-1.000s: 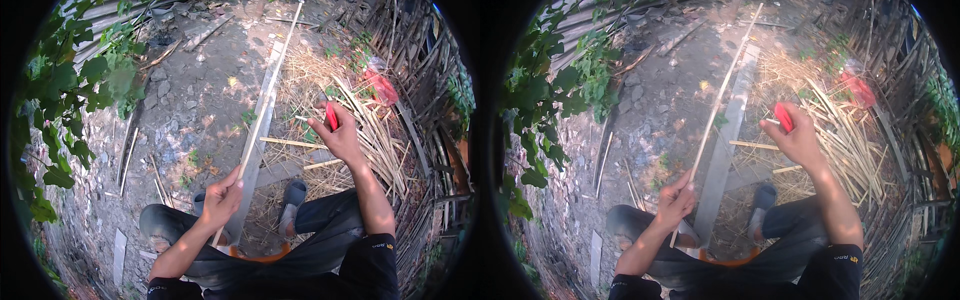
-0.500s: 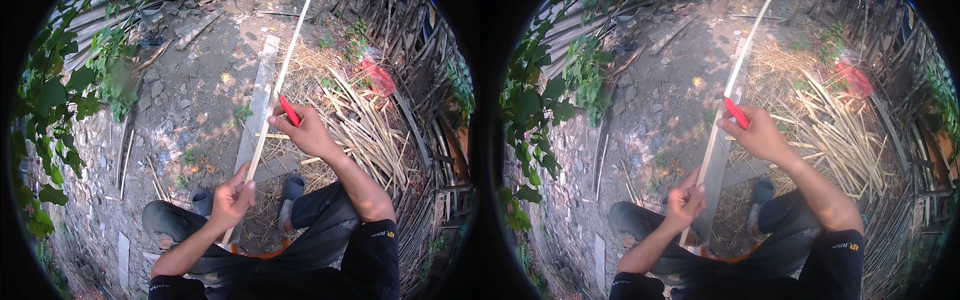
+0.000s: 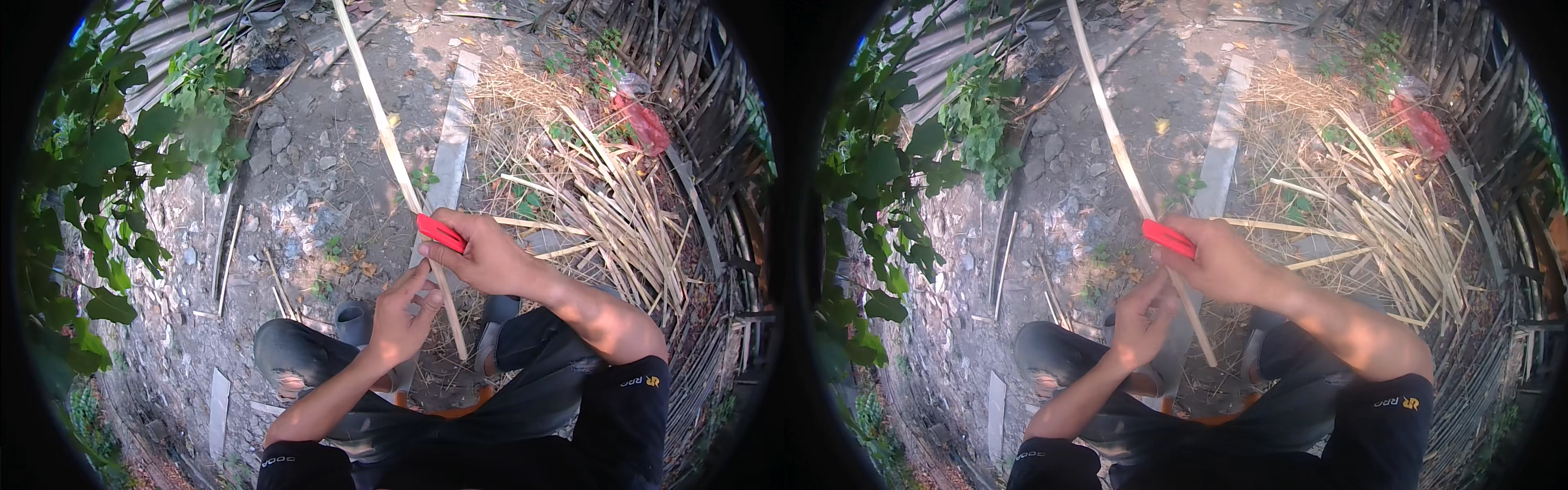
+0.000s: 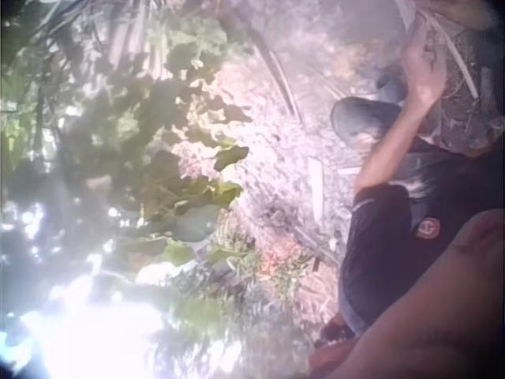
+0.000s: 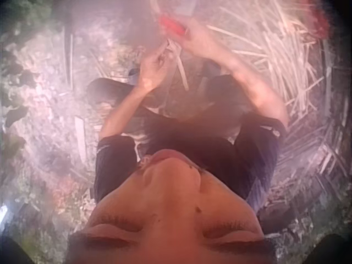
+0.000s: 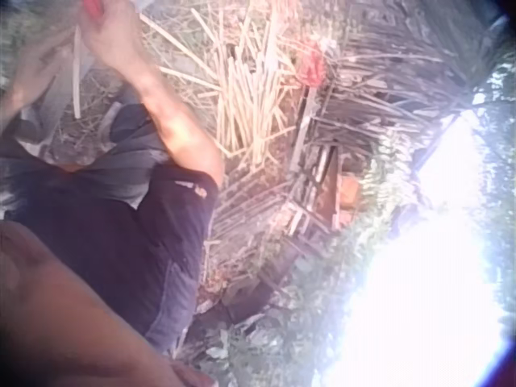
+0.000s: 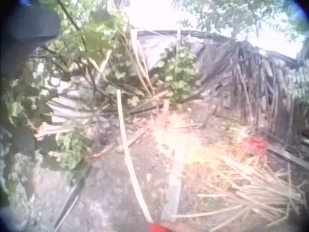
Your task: The person sits on a small stool and uses a red utility knife to shave and smooth a thin bamboo stick. They hold the stick against their lap and repeatedly scrape along its length, occasionally rotating it to work on different sides.
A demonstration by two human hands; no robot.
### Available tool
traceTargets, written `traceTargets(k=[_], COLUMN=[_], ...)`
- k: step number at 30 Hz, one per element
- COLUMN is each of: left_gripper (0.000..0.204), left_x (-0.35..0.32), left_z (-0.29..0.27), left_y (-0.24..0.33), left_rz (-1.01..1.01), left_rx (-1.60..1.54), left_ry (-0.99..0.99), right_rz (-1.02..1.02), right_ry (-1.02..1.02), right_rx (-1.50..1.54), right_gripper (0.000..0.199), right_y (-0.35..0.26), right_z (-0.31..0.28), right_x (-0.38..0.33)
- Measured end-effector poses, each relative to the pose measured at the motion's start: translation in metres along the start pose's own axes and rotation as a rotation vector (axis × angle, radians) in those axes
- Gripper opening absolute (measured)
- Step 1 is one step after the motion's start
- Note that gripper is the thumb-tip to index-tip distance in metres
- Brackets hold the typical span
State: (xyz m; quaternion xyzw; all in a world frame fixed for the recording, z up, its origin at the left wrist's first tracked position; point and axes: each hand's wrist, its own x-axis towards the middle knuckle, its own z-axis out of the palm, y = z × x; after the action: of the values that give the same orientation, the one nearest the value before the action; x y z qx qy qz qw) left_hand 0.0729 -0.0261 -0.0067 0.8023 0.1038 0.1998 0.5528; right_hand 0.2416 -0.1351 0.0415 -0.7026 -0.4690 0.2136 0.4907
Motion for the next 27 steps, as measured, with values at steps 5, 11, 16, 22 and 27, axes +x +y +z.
traceTargets(k=[5,11,16,22,27], left_gripper=[0.038,0.032,0.035,0.057,0.050], left_x=[0.008,-0.020,-0.043,-0.040,-0.081], left_z=[-0.024,-0.062,-0.043,-0.044,-0.036], left_y=[0.002,0.015,0.078,0.088,0.049], left_rz=[0.297,0.817,0.773,0.007,-0.498], left_rx=[0.234,0.390,0.540,0.462,-0.027], left_ry=[0.196,0.171,0.163,0.020,-0.109], right_rz=[-0.032,-0.058,-0.243,-0.356,-0.454], right_ry=[0.058,0.127,0.003,-0.119,-0.214], right_rx=[-0.431,-0.653,-0.691,-0.647,-0.709], right_gripper=[0.024,0.029,0.030,0.034,0.035], right_y=[0.007,0.015,0.008,-0.006,0.003], right_z=[-0.032,-0.058,-0.050,-0.039,-0.014], right_x=[0.005,-0.001,-0.010,-0.015,-0.021])
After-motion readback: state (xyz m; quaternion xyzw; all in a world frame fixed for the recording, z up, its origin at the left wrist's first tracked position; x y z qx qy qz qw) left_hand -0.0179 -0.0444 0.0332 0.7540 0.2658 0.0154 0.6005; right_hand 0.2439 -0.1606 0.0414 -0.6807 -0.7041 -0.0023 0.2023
